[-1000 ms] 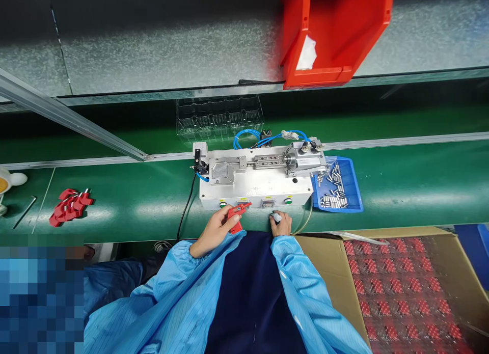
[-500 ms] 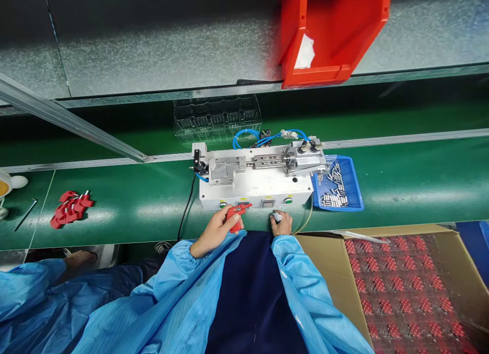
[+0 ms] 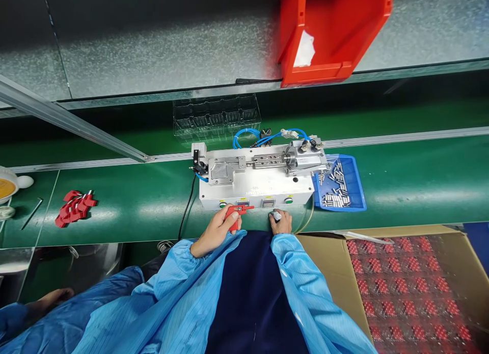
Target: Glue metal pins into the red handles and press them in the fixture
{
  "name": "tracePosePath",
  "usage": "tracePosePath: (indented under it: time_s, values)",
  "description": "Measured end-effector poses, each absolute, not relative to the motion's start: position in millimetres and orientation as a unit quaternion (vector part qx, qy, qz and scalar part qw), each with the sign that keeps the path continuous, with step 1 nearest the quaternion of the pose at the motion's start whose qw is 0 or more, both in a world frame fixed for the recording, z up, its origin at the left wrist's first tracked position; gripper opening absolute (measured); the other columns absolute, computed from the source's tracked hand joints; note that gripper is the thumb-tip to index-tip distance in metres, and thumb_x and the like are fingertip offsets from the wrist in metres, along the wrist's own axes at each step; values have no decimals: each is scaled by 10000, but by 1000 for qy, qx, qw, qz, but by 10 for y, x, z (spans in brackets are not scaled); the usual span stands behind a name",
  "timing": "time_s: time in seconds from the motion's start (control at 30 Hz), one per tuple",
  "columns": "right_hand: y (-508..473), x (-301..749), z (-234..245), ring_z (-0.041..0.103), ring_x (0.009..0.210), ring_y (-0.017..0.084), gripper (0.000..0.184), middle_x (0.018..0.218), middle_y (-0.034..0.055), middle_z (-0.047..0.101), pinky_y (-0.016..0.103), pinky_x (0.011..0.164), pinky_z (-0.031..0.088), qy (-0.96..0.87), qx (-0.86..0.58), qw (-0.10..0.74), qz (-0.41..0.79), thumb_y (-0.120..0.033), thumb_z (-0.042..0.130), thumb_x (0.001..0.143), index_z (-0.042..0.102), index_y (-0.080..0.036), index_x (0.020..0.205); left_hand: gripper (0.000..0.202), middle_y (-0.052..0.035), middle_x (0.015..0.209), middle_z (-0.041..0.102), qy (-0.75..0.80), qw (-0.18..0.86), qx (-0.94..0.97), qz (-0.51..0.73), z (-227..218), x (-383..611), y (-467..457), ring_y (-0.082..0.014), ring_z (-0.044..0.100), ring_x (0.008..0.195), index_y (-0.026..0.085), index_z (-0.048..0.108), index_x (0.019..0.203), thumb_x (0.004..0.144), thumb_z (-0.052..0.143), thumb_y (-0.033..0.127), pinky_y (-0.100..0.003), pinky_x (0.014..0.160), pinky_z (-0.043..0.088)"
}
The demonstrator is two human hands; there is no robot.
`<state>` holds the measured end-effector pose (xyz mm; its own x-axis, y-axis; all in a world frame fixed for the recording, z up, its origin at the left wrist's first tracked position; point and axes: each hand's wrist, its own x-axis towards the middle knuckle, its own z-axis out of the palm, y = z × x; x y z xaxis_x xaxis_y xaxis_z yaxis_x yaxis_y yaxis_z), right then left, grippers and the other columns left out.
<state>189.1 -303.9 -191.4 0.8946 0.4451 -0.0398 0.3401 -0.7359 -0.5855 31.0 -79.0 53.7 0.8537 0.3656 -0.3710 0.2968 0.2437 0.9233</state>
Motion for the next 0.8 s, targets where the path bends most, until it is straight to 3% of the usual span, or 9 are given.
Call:
tracePosePath:
  time_s: [0.23,0.47,0.67,0.8]
  values:
    - [-3005,1912,-1890,509,899,262,270,985,86,592,384,815,475,-213,-931,282,86,-434,614,906,707,-235,1063,466,47,678,595,271,733,622,56,496,331,-792,-87,446,529,198,561,1018,1000,524,663,-274,634,420]
    - [-2921,1860,-1766,524,961,279,270,1023,102,607,410,892,475,-187,-946,255,70,-386,596,910,716,-221,1085,455,94,622,545,335,693,628,119,333,427,-544,-92,475,491,227,530,1051,868,734,590,-244,556,400]
    - [-2938,1919,-1670,526,958,277,268,1027,92,606,406,885,481,-188,-941,261,106,-399,586,901,717,-242,1074,248,-1,780,676,364,551,723,204,109,817,75,-155,637,720,214,580,933,999,548,451,-282,715,501]
    - [-2978,1967,-1663,539,925,269,259,989,81,603,403,865,500,-186,-936,263,144,-410,612,871,716,-239,1035,166,-43,891,735,382,434,786,221,25,1111,264,-194,685,815,209,614,963,1016,531,343,-311,785,523]
